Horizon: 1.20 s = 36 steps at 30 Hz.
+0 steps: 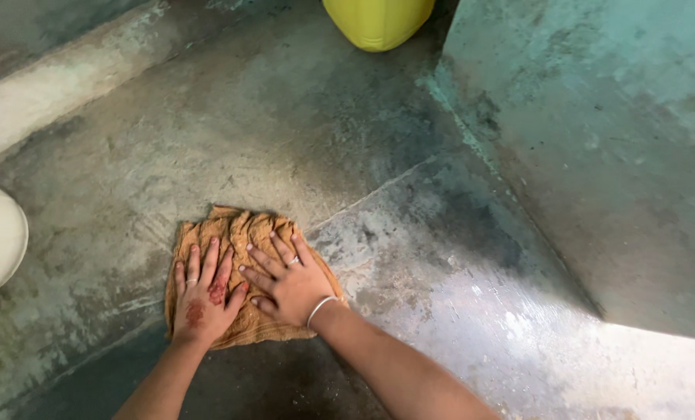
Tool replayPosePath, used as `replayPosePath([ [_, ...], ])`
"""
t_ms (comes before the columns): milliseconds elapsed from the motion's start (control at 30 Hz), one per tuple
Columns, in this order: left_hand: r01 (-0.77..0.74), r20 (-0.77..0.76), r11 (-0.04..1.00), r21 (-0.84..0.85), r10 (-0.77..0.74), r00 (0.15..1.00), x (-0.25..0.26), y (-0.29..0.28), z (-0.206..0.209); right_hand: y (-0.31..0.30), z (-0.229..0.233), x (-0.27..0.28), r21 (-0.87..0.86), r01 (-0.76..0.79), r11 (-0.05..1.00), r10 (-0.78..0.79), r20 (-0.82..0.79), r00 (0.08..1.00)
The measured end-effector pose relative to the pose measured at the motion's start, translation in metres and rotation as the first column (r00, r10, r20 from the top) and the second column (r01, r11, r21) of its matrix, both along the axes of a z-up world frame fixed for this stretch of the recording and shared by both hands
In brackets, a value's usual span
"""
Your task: The person wipes the floor with a cloth while moving various buckets and containers aside.
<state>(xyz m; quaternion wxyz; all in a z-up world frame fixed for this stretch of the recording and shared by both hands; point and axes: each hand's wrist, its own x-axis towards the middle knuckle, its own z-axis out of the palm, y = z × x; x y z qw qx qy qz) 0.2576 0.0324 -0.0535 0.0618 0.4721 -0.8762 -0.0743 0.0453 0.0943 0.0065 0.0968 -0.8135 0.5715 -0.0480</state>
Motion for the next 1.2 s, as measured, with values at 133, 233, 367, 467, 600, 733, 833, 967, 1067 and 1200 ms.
replayPosePath([
  [133,-0.082,0.022,0.997,0.006,0.082,0.996,-0.019,-0.004,-0.005,-0.019,0.004,-0.021,0.049,-0.032,0.998,0.036,-0.070,0.997],
  [233,-0.221,0.144,0.974,0.057,0.211,0.967,-0.049,-0.006,-0.003,-0.031,0.006,-0.040,0.001,-0.013,1.000,0.013,-0.100,0.995],
  [367,-0.246,0.142,0.964,0.098,0.232,0.962,-0.102,-0.011,0.015,-0.030,0.007,-0.083,-0.099,0.041,0.994,-0.054,-0.128,0.990],
  [467,-0.221,0.179,0.958,0.184,0.189,0.966,-0.158,-0.016,0.038,-0.024,0.012,-0.124,-0.122,0.096,0.988,-0.113,-0.141,0.984],
  [600,-0.097,0.118,0.983,0.158,0.078,0.990,-0.234,-0.001,0.063,0.010,0.022,-0.183,-0.131,0.262,0.956,-0.283,-0.192,0.940],
  [733,0.090,0.019,0.971,0.219,-0.096,0.995,-0.297,0.027,0.074,0.065,0.034,-0.230,-0.184,0.412,0.893,-0.441,-0.168,0.882],
  [833,0.205,-0.054,0.968,0.146,-0.199,0.978,-0.325,0.049,0.070,0.104,0.037,-0.238,-0.282,0.495,0.822,-0.550,-0.165,0.819],
  [967,0.360,-0.115,0.927,0.107,-0.348,0.930,-0.325,0.041,0.067,0.113,0.033,-0.228,-0.300,0.563,0.770,-0.626,-0.190,0.756],
  [1067,0.471,-0.055,0.873,0.127,-0.468,0.882,-0.321,0.008,0.069,0.094,0.027,-0.227,-0.283,0.555,0.782,-0.614,-0.199,0.764],
  [1200,0.491,0.083,0.862,0.127,-0.503,0.861,-0.316,-0.040,0.072,0.049,0.014,-0.230,-0.285,0.500,0.818,-0.556,-0.167,0.814],
])
